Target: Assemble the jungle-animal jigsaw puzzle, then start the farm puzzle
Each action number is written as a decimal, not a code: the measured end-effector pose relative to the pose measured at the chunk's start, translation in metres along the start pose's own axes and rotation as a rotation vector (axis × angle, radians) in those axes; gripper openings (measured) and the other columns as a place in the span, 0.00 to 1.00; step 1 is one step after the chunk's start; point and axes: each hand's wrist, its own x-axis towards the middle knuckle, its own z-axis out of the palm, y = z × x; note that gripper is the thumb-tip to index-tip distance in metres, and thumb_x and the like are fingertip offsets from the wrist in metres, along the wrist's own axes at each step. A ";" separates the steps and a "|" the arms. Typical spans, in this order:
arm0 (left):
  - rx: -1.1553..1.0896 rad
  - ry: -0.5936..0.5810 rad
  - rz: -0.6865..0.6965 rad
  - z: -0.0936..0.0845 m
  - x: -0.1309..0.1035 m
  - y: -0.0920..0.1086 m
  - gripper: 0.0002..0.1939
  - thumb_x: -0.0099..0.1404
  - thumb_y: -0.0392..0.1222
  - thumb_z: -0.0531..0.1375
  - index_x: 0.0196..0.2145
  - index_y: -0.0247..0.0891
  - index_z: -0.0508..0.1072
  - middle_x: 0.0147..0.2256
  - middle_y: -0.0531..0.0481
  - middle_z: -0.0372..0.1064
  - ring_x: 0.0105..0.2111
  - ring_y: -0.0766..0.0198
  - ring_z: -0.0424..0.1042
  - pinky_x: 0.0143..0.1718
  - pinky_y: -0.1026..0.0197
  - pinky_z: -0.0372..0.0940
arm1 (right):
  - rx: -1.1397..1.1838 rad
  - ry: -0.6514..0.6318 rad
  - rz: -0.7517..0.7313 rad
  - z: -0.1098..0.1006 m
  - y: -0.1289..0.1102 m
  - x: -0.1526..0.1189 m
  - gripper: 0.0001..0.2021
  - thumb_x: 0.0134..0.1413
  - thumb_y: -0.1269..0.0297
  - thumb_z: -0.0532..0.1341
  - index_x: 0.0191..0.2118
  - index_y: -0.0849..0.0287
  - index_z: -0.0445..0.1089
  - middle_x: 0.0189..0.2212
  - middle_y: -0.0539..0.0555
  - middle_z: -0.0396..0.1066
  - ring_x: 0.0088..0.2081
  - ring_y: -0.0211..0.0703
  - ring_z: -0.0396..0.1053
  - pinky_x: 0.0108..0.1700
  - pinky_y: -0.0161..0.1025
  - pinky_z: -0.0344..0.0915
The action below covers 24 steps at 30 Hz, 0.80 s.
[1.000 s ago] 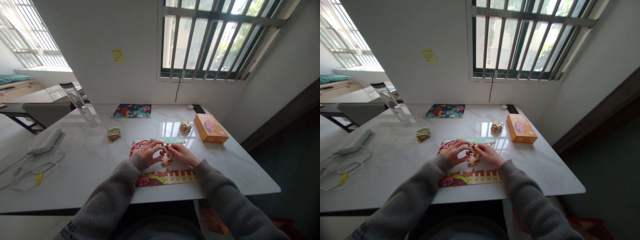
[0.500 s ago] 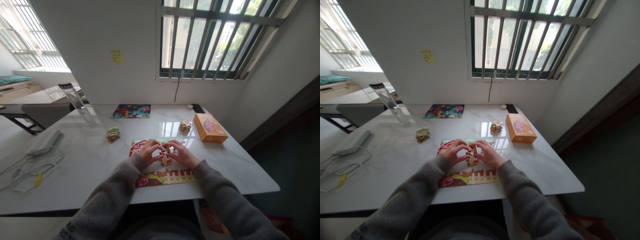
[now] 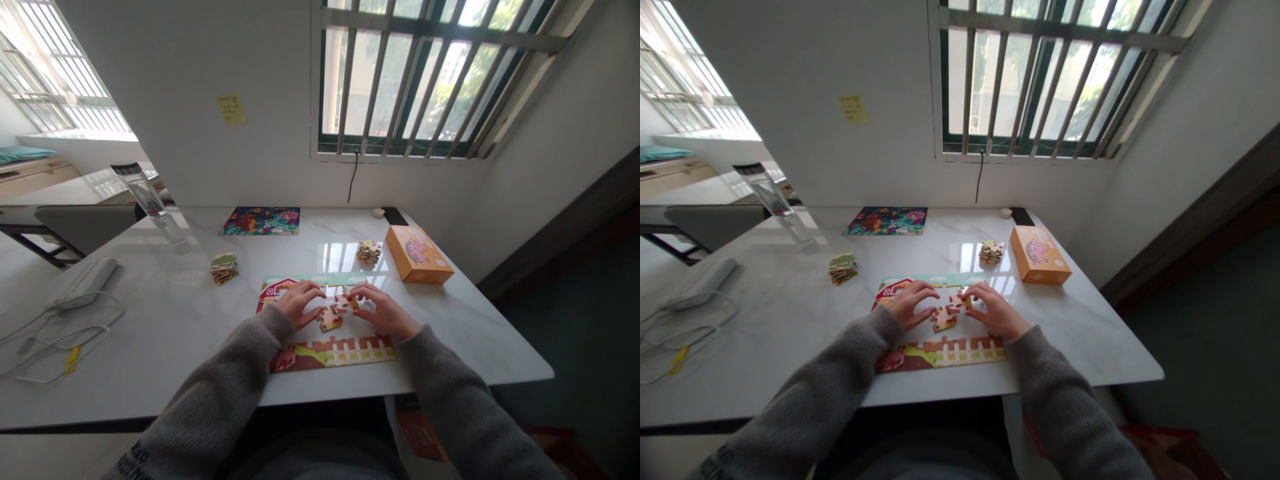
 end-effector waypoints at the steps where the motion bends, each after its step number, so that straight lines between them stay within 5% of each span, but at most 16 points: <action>1: 0.013 -0.008 0.000 0.001 0.000 -0.001 0.08 0.68 0.40 0.58 0.45 0.40 0.73 0.43 0.44 0.71 0.44 0.55 0.70 0.48 0.51 0.68 | -0.015 -0.001 0.012 -0.003 0.001 -0.007 0.12 0.60 0.63 0.65 0.49 0.52 0.71 0.47 0.56 0.71 0.50 0.49 0.69 0.55 0.50 0.68; 11: 0.012 -0.103 -0.014 0.001 -0.001 -0.003 0.07 0.68 0.38 0.57 0.42 0.39 0.73 0.41 0.45 0.72 0.42 0.56 0.70 0.47 0.51 0.68 | -0.149 0.053 0.134 -0.013 0.003 -0.075 0.10 0.61 0.65 0.63 0.48 0.51 0.72 0.51 0.56 0.73 0.54 0.52 0.68 0.57 0.54 0.66; 24: -0.012 -0.117 -0.021 0.003 -0.002 -0.008 0.06 0.67 0.37 0.58 0.41 0.40 0.74 0.40 0.46 0.72 0.41 0.57 0.71 0.47 0.52 0.68 | -0.157 0.032 0.180 -0.019 -0.003 -0.083 0.12 0.62 0.69 0.59 0.49 0.50 0.72 0.54 0.55 0.72 0.56 0.51 0.67 0.59 0.55 0.65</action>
